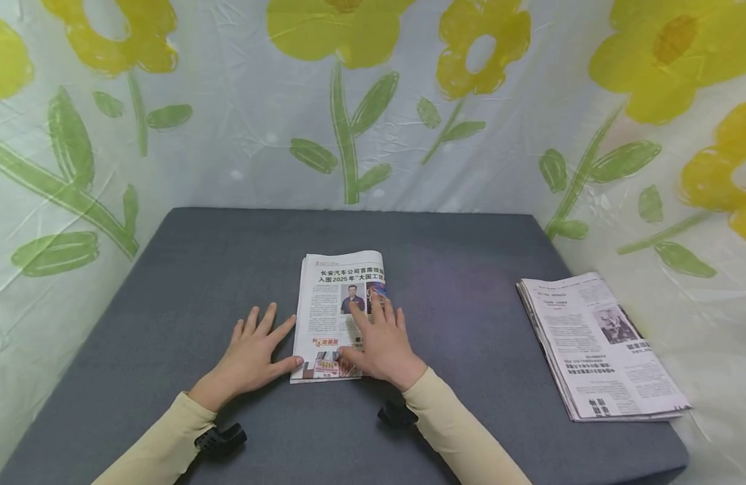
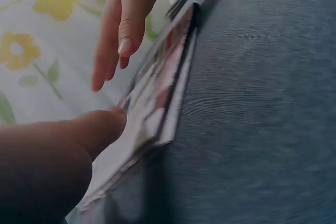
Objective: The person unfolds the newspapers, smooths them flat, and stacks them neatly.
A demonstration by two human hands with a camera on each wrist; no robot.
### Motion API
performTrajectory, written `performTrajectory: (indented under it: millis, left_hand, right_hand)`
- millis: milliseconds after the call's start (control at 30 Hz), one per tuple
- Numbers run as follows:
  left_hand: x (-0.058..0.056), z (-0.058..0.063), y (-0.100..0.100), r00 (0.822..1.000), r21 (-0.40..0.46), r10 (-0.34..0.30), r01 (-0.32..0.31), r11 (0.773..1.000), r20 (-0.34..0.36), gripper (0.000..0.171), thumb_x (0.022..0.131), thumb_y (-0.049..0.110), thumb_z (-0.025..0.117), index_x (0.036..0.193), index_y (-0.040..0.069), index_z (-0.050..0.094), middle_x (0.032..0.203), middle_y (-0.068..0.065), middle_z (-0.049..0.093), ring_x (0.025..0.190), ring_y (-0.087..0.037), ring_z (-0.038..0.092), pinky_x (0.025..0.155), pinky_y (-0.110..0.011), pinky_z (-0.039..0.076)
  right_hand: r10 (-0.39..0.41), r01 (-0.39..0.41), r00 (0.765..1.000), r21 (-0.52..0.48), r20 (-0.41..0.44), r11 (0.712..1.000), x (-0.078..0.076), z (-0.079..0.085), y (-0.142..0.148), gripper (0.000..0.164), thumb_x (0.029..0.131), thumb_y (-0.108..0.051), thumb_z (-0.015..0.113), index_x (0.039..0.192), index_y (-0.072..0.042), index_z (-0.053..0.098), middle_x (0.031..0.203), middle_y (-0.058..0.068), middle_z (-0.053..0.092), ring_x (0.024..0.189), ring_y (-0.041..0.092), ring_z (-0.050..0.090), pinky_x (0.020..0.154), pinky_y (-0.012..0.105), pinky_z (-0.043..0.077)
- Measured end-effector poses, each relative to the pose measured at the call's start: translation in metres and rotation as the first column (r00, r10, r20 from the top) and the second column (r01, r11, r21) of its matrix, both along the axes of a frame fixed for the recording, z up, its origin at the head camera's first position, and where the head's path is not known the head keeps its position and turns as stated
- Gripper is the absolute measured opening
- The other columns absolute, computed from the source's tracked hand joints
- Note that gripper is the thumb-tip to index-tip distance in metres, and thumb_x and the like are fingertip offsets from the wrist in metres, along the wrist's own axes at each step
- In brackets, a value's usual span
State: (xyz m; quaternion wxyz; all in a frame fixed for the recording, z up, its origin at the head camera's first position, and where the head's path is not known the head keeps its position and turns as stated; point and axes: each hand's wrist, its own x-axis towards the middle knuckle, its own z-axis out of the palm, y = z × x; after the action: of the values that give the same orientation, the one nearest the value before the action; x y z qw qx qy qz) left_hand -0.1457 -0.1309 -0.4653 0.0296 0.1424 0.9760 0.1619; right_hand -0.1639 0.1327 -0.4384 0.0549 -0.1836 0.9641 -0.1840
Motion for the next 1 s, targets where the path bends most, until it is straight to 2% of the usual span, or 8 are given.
performTrajectory:
  millis: [267, 433, 700, 1000]
  left_hand:
    - [0.003, -0.018, -0.001, 0.999, 0.038, -0.042, 0.041, 0.998, 0.021, 0.087, 0.086, 0.062, 0.072, 0.154, 0.013, 0.047, 0.164, -0.031, 0.026, 0.151, -0.061, 0.016, 0.116, -0.077, 0.018]
    - [0.003, -0.023, -0.002, 0.998, 0.062, -0.035, 0.032, 0.998, 0.047, 0.082, 0.089, 0.06, 0.069, 0.154, 0.014, 0.047, 0.165, -0.031, 0.026, 0.151, -0.062, 0.015, 0.117, -0.077, 0.016]
    - [0.004, -0.023, -0.001, 0.998, 0.081, -0.034, 0.03, 0.996, 0.044, 0.074, 0.095, 0.057, 0.062, 0.154, 0.015, 0.047, 0.165, -0.03, 0.026, 0.152, -0.061, 0.013, 0.117, -0.077, 0.015]
    - [0.002, -0.022, -0.001, 0.999, 0.079, -0.035, 0.034, 0.996, 0.016, 0.059, 0.104, 0.044, 0.054, 0.154, 0.014, 0.048, 0.164, -0.03, 0.028, 0.152, -0.06, 0.014, 0.116, -0.078, 0.016]
  right_hand:
    - [0.089, -0.088, 0.996, -0.006, 0.031, 0.996, 0.008, -0.02, -0.027, 0.079, 0.093, -0.055, 0.065, 0.158, -0.018, 0.04, 0.167, 0.027, 0.023, 0.153, 0.055, 0.02, 0.119, 0.073, 0.018]
    - [0.117, -0.117, 0.992, -0.006, 0.035, 0.993, 0.012, -0.027, -0.037, 0.075, 0.094, -0.056, 0.064, 0.157, -0.02, 0.043, 0.166, 0.027, 0.026, 0.152, 0.055, 0.023, 0.118, 0.073, 0.022]
    - [0.123, -0.124, 0.991, 0.022, 0.043, 0.992, 0.015, -0.033, -0.043, 0.076, 0.094, -0.061, 0.06, 0.157, -0.022, 0.042, 0.167, 0.025, 0.025, 0.154, 0.053, 0.019, 0.119, 0.073, 0.019]
    - [0.135, -0.135, 0.991, 0.051, 0.005, 0.99, 0.013, -0.033, -0.043, 0.078, 0.093, -0.061, 0.062, 0.156, -0.019, 0.043, 0.166, 0.027, 0.027, 0.153, 0.054, 0.02, 0.117, 0.075, 0.021]
